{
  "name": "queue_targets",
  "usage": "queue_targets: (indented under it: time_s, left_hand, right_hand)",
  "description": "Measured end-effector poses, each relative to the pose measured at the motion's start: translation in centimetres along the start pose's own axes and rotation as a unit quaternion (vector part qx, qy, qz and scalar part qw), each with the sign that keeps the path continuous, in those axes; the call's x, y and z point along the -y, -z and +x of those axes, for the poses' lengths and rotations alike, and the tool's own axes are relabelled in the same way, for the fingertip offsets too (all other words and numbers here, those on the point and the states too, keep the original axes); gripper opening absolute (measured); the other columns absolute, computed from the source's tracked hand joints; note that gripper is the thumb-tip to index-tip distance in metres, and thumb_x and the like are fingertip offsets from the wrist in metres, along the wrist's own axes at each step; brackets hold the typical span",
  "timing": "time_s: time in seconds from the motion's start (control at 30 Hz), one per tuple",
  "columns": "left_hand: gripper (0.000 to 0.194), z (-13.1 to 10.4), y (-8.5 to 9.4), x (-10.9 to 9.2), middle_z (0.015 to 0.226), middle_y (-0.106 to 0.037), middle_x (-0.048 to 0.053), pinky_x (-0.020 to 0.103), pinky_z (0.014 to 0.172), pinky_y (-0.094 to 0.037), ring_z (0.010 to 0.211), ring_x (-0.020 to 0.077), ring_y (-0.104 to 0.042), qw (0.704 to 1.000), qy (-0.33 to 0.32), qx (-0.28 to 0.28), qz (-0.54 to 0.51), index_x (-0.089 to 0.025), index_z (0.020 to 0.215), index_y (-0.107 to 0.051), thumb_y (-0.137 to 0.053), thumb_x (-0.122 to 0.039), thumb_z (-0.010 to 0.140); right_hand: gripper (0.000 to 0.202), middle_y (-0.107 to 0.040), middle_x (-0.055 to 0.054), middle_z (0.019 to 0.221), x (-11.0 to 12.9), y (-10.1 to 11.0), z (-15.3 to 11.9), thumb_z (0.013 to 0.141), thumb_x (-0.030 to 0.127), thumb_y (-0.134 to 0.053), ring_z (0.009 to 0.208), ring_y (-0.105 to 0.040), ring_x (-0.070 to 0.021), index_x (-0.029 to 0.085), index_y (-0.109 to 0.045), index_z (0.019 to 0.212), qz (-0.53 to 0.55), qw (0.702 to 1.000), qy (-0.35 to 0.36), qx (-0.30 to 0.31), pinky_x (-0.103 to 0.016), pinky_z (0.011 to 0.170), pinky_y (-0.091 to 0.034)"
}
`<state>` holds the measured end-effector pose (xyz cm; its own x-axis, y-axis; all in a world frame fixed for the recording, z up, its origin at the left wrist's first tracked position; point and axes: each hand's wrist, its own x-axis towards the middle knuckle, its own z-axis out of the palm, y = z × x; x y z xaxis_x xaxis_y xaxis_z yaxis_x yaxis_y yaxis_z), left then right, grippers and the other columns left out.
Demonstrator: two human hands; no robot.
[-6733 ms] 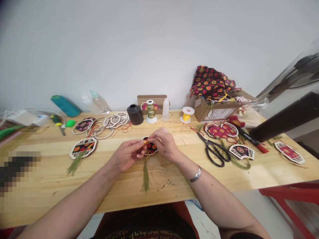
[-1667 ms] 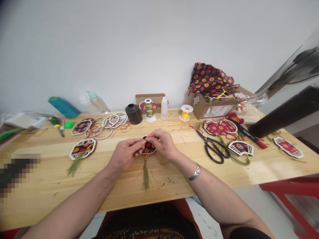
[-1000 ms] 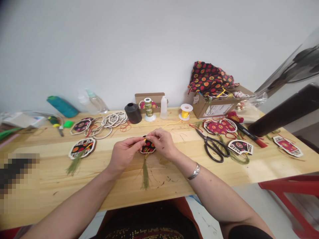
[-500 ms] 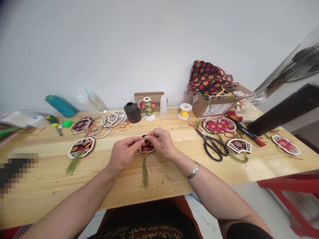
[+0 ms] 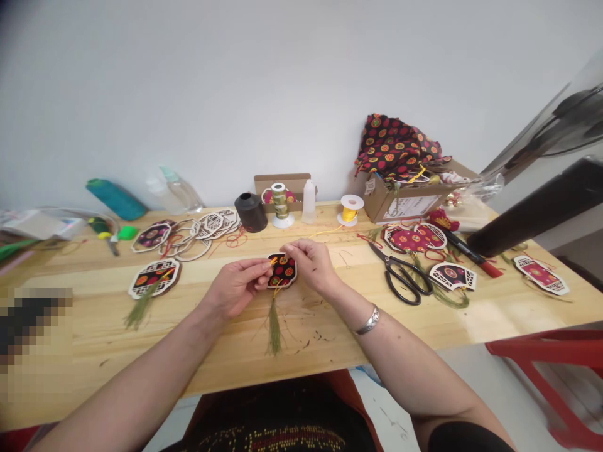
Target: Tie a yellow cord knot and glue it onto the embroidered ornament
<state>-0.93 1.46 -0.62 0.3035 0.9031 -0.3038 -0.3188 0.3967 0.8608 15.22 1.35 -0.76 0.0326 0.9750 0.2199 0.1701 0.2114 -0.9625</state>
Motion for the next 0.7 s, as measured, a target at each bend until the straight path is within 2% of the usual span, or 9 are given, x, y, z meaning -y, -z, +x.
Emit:
queue_targets:
  time_s: [0.13,0.23,0.33,0.53,0.6,0.7]
  left_hand:
    - [0.015,0.03,0.08,-0.39,0.058,-0.058,0.003,0.014,0.041,-0.031,0.047,0.0031,-0.045,0.997,0.033,0.028,-0.058,-0.006,0.069,-0.069,-0.076,-0.013,0.057]
    - [0.014,0.10,0.27,-0.45,0.059,-0.059,0.004,0.013,0.041,-0.032,0.047,0.0027,-0.045,0.995,0.052,0.033,-0.084,-0.005,0.070,-0.069,-0.074,-0.012,0.059]
    - [0.013,0.06,0.29,-0.44,0.059,-0.058,0.004,0.012,0.041,-0.033,0.047,0.0027,-0.045,0.993,0.065,0.039,-0.095,-0.004,0.071,-0.069,-0.073,-0.010,0.060]
    - [0.008,-0.17,0.00,-0.46,0.057,-0.055,0.003,0.011,0.040,-0.033,0.047,0.0027,-0.046,0.992,0.074,0.048,-0.093,-0.003,0.068,-0.067,-0.070,-0.008,0.063]
    - [0.007,-0.09,0.05,-0.45,0.058,-0.055,0.003,0.011,0.040,-0.034,0.046,0.0026,-0.046,0.991,0.079,0.047,-0.096,-0.002,0.070,-0.066,-0.068,-0.006,0.065]
    - [0.001,0.22,0.33,-0.49,0.060,-0.056,0.004,0.010,0.039,-0.034,0.046,0.0021,-0.046,0.987,0.091,0.033,-0.126,-0.003,0.069,-0.064,-0.064,-0.004,0.069]
  right_hand:
    - [0.013,-0.068,-0.002,0.077,-0.23,0.03,0.14,0.071,0.028,-0.065,0.073,-0.061,-0.0137,0.018,-0.070,0.079,0.071,0.996,-0.029,0.051,-0.028,0.072,-0.048]
    - [0.017,-0.067,-0.002,0.078,-0.42,-0.05,0.11,0.066,0.024,-0.071,0.073,-0.060,-0.0135,0.019,-0.072,0.082,0.076,0.993,0.009,0.087,-0.027,0.068,-0.047]
    - [0.017,-0.066,-0.002,0.078,-0.51,-0.01,0.08,0.066,0.021,-0.072,0.072,-0.059,-0.0136,0.021,-0.072,0.083,0.059,0.992,0.051,0.095,-0.027,0.066,-0.047]
    - [0.006,-0.066,-0.002,0.073,-0.49,-0.11,-0.03,0.072,0.020,-0.068,0.070,-0.058,-0.0138,0.022,-0.072,0.075,0.014,0.992,0.099,0.073,-0.028,0.068,-0.045]
    - [0.004,-0.066,-0.001,0.070,-0.49,-0.20,0.00,0.072,0.023,-0.067,0.069,-0.057,-0.0134,0.021,-0.071,0.071,0.032,0.996,0.073,0.042,-0.028,0.068,-0.045]
    - [0.016,-0.063,0.000,0.066,-0.66,-0.05,0.27,0.076,0.031,-0.062,0.062,-0.053,-0.0107,0.019,-0.068,0.068,0.099,0.994,0.006,-0.047,-0.026,0.064,-0.043]
